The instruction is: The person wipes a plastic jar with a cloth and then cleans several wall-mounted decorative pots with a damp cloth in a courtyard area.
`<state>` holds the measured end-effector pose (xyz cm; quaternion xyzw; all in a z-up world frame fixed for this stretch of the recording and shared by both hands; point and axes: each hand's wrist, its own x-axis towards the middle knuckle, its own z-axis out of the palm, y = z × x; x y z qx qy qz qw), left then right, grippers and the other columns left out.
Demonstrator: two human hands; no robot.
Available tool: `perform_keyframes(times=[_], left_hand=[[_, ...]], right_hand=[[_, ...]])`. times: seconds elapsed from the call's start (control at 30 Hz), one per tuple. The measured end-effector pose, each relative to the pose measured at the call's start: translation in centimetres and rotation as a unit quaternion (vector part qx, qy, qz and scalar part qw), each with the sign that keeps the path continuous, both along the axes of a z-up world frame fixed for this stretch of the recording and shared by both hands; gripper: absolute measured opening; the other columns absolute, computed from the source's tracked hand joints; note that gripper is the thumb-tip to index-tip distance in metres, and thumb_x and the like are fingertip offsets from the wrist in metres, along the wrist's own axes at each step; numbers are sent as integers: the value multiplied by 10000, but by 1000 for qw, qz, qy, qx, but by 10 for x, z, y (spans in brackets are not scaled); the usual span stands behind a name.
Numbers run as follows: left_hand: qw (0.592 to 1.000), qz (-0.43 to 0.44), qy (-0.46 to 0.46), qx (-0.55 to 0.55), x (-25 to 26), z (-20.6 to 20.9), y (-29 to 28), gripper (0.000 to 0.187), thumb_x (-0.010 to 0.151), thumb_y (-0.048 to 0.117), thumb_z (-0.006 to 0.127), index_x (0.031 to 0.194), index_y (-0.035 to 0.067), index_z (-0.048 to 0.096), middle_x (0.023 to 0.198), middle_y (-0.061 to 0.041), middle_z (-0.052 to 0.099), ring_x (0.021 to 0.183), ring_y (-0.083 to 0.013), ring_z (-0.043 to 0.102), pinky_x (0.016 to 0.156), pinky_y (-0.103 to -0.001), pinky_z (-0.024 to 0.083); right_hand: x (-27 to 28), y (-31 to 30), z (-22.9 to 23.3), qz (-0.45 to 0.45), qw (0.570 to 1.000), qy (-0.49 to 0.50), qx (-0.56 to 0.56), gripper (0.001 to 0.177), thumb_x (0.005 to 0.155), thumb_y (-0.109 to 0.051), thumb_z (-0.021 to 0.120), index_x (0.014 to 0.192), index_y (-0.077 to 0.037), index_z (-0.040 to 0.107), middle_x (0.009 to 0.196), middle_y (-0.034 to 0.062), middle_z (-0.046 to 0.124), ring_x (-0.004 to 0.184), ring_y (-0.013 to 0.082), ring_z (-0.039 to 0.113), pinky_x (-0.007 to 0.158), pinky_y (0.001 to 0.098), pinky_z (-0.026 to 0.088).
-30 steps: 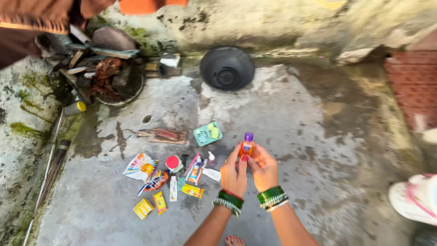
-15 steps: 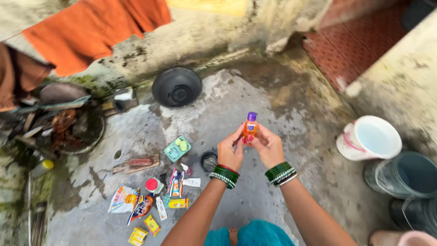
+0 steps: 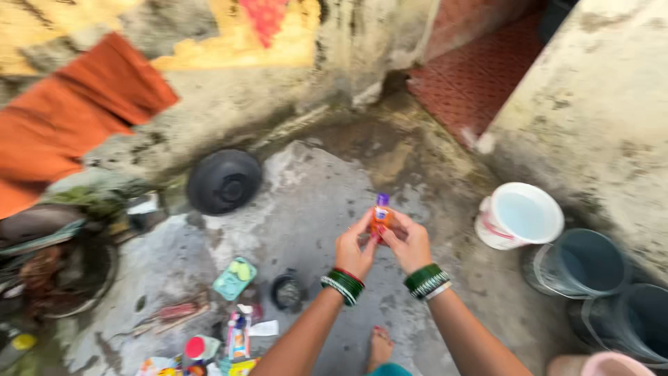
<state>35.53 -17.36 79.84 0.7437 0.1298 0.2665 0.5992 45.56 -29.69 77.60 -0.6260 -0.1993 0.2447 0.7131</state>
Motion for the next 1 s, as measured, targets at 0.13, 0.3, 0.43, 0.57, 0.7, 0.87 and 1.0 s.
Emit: perform_keyframes(times=[0.13, 0.3, 0.43, 0.57, 0.7, 0.87, 1.0], left_hand=[[998, -28, -11, -60, 78, 8, -17, 629, 854, -99, 654, 1444, 101, 569, 1368, -143, 660, 1186, -210, 677, 944, -340, 602], [998, -39, 15, -46, 159, 15, -24, 653, 859, -94, 660, 1464, 126, 557, 1343, -132, 677, 1161, -207, 701, 942, -335, 617], [998, -45, 14, -41, 214, 20, -19, 665, 856, -96, 658, 1476, 115, 539, 1322, -143, 666, 1188, -217, 684, 956, -340, 612], [998, -52, -1, -36, 267, 22, -3, 654, 859, -93, 662, 1470, 106, 538, 1318, -146, 667, 1174, -221, 692, 959, -339, 611], [998, -61, -4, -24, 321, 23, 18, 664, 856, -91, 661, 1479, 102, 534, 1294, -147, 665, 1154, -214, 694, 961, -322, 613], [997, -49, -42, 32, 408, 22, 59, 643, 825, -84, 718, 1430, 88, 585, 1255, -151, 605, 1140, -231, 660, 934, -319, 613], [995, -101, -17, -8, 492, 33, 102, 682, 797, -88, 716, 1437, 101, 580, 1224, -129, 570, 1111, -229, 660, 938, -314, 602]], right_hand=[[68, -13, 16, -11, 1000, -10, 23, 446, 974, 33, 556, 1419, -8, 567, 1196, 97, 724, 1032, 166, 709, 862, 344, 614], [146, -22, 26, -40, 999, -13, -8, 459, 966, 39, 562, 1422, -14, 558, 1176, 100, 722, 1028, 174, 715, 862, 346, 625], [202, -18, 29, -48, 999, -14, 2, 451, 971, 28, 579, 1420, -7, 561, 1171, 114, 723, 1028, 180, 720, 866, 350, 634], [252, -4, 27, -53, 998, -6, 18, 454, 965, 27, 586, 1416, -12, 557, 1182, 105, 716, 1036, 171, 710, 875, 354, 632], [305, 19, 25, -68, 998, -7, 11, 444, 961, 7, 603, 1403, -10, 572, 1169, 103, 724, 1013, 161, 718, 863, 345, 632], [384, 58, 22, -97, 995, -19, -6, 433, 957, -7, 636, 1387, -1, 589, 1142, 110, 725, 977, 149, 713, 832, 319, 612], [464, 93, 33, -136, 990, -36, -14, 451, 938, -10, 644, 1385, -18, 584, 1144, 88, 727, 976, 144, 713, 820, 312, 614]])
